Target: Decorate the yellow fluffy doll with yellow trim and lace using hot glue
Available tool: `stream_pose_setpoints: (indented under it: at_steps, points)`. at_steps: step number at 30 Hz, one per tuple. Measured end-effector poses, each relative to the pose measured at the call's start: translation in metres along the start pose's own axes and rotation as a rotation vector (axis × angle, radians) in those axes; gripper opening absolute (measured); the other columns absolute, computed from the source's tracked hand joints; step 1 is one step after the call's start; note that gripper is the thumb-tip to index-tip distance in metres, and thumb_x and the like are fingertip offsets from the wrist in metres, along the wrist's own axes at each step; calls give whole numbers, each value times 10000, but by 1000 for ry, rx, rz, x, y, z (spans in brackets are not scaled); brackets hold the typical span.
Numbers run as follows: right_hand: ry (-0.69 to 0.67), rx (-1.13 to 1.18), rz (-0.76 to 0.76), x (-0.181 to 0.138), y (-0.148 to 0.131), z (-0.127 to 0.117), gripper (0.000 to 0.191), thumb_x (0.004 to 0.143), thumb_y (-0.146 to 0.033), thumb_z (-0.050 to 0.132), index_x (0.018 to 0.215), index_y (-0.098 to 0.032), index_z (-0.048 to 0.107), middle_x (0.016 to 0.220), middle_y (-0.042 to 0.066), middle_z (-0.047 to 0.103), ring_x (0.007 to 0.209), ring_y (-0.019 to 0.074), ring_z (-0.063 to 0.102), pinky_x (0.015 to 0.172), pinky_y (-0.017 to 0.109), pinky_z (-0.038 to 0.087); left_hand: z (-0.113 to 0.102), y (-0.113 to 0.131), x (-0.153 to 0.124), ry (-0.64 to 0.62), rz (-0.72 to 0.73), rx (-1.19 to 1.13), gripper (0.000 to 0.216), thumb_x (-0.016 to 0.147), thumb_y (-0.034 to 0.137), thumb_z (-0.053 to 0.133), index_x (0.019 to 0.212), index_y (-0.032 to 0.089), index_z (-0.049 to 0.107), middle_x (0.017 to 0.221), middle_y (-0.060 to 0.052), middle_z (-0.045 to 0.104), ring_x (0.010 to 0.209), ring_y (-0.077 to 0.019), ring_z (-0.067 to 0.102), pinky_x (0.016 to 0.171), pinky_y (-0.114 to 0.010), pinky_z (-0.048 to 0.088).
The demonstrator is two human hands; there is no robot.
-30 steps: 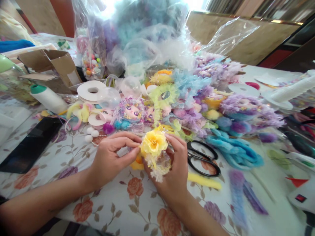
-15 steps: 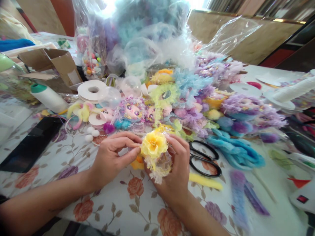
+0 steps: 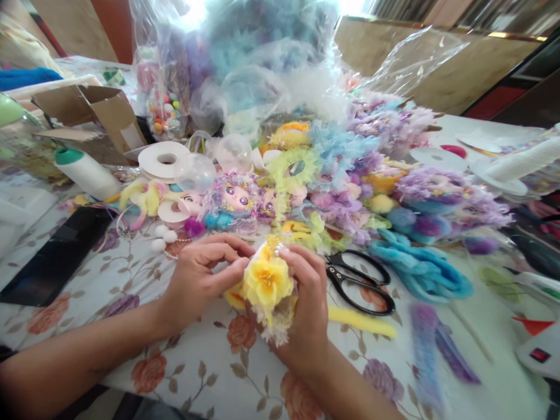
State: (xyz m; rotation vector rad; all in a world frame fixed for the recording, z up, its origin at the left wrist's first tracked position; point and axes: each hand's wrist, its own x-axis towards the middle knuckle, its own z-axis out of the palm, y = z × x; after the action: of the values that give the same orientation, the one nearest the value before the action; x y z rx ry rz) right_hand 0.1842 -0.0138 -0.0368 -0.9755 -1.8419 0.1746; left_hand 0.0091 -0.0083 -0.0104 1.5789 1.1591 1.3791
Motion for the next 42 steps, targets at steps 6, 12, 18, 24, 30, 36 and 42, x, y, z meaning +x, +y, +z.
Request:
stream_pose_setpoints:
  at_steps: [6, 12, 18, 24, 30, 36, 42]
  points:
    - [-56, 76, 236, 5, -10, -1, 597, 750, -362, 795, 1257, -283, 491, 1174, 86, 591, 1010, 273, 634, 704, 376, 589, -6, 1, 7, -21, -67, -44, 147, 883, 187, 602, 777, 180, 704, 889, -45, 744, 837, -177, 679, 772, -283, 545]
    - [-26, 243, 517, 7, -6, -1, 557, 736, -384, 797, 1206, -252, 528, 1025, 55, 656, 865, 235, 665, 673, 358, 578, -4, 1, 5, -127, -183, -173, 147, 892, 278, 599, 932, 178, 698, 949, -44, 720, 875, -174, 674, 767, -260, 551]
    - [-38, 339, 559, 8, -2, -1, 454, 765, -362, 766, 1158, -234, 578, 1035, 64, 656, 918, 258, 654, 720, 384, 568, -2, -3, 2, -171, -256, -208, 207, 856, 265, 654, 1042, 175, 661, 1083, -71, 705, 946, -194, 693, 801, -274, 576]
    - [-40, 368, 617, 8, -1, -3, 429, 766, -418, 767, 1120, -236, 607, 968, 39, 665, 832, 232, 658, 712, 372, 574, -1, -7, 1, -174, -217, -197, 235, 891, 247, 598, 1111, 189, 655, 1151, -88, 694, 1054, -228, 664, 869, -315, 567]
    - [-26, 474, 732, 11, 1, -6, 521, 742, -474, 788, 1172, -240, 610, 1060, 73, 689, 861, 247, 685, 700, 368, 591, -3, -5, 6, -211, -306, -462, 444, 861, 245, 647, 1295, 244, 554, 1381, -92, 574, 1272, -248, 552, 994, -333, 519]
    - [-20, 645, 761, 18, 11, -11, 396, 785, -518, 734, 1039, -230, 636, 915, 45, 711, 781, 237, 685, 674, 354, 575, -2, -12, 12, -319, -605, -842, 355, 866, 310, 675, 1204, 229, 602, 1166, -84, 686, 1001, -194, 689, 852, -288, 574]
    - [-204, 528, 669, 40, 7, -16, 340, 756, -481, 745, 948, -223, 638, 779, -1, 673, 639, 174, 620, 545, 268, 496, 5, -7, 7, -489, -606, -935, 483, 773, 195, 773, 1231, 230, 623, 1215, -96, 687, 1053, -247, 687, 841, -290, 567]
